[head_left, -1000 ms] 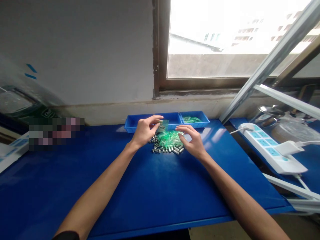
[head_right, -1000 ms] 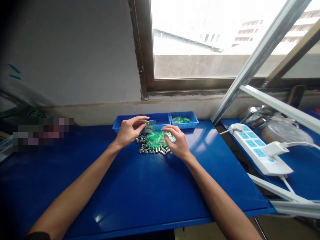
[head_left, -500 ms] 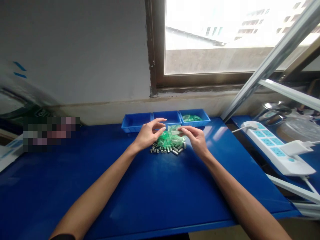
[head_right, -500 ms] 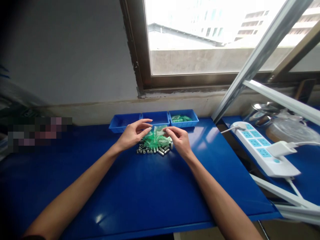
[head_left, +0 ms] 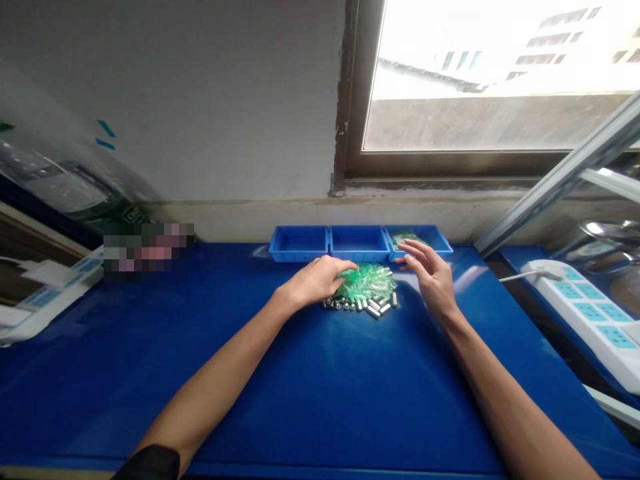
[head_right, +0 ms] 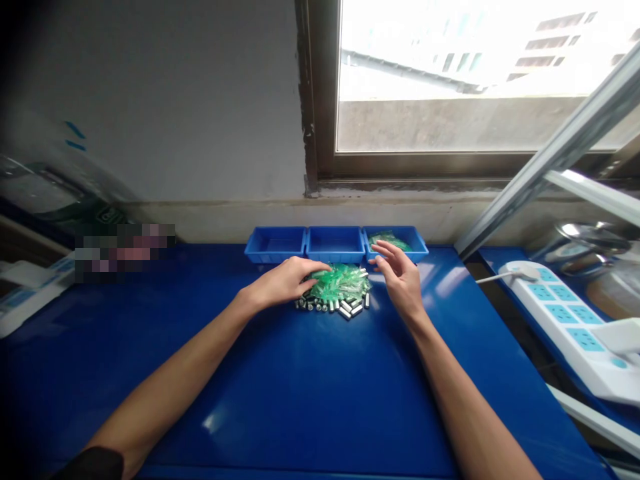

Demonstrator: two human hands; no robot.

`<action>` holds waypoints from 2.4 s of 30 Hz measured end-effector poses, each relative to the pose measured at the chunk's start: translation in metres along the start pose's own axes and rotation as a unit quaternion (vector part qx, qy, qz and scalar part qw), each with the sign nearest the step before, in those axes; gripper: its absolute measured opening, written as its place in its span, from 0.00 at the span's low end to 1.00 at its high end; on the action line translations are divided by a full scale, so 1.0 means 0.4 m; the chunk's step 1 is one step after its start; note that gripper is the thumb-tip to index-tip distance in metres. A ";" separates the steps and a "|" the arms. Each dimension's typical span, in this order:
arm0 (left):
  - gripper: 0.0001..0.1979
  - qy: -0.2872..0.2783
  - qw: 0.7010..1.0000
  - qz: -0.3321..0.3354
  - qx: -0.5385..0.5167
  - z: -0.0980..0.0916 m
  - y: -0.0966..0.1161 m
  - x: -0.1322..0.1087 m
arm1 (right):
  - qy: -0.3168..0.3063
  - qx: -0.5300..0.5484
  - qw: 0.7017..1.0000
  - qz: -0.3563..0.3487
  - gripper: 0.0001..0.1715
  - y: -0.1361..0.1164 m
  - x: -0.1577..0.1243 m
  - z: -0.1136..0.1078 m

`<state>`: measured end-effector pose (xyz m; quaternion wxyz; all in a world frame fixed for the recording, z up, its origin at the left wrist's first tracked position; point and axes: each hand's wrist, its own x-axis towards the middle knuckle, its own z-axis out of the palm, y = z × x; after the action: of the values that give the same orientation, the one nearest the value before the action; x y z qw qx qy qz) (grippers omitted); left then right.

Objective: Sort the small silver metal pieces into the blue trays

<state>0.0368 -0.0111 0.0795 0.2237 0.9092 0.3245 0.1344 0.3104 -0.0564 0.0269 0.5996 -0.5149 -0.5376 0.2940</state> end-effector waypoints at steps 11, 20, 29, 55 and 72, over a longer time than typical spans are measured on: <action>0.21 0.105 0.994 -0.038 0.000 -0.029 0.000 0.003 | -0.024 0.001 1.000 0.000 0.19 -0.031 -0.014 0.029; 0.19 0.202 0.954 -0.034 -0.219 -0.041 0.026 0.005 | -0.099 -0.033 0.994 -0.026 0.19 -0.050 -0.034 0.048; 0.22 0.156 0.916 -0.056 -0.366 -0.011 0.020 0.018 | -0.136 -0.004 0.991 0.012 0.14 -0.059 -0.046 0.042; 0.16 0.124 0.964 -0.064 -0.226 0.001 -0.009 0.019 | 0.002 0.058 0.998 0.018 0.21 -0.003 -0.012 -0.017; 0.26 0.036 0.999 -0.025 0.003 0.017 -0.013 0.006 | -0.025 0.032 0.999 0.019 0.14 -0.008 -0.014 -0.007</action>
<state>0.0383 -0.0082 0.0713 0.2121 0.8960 0.3558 0.1603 0.3109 -0.0633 0.0282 0.5961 -0.4983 -0.5331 0.3350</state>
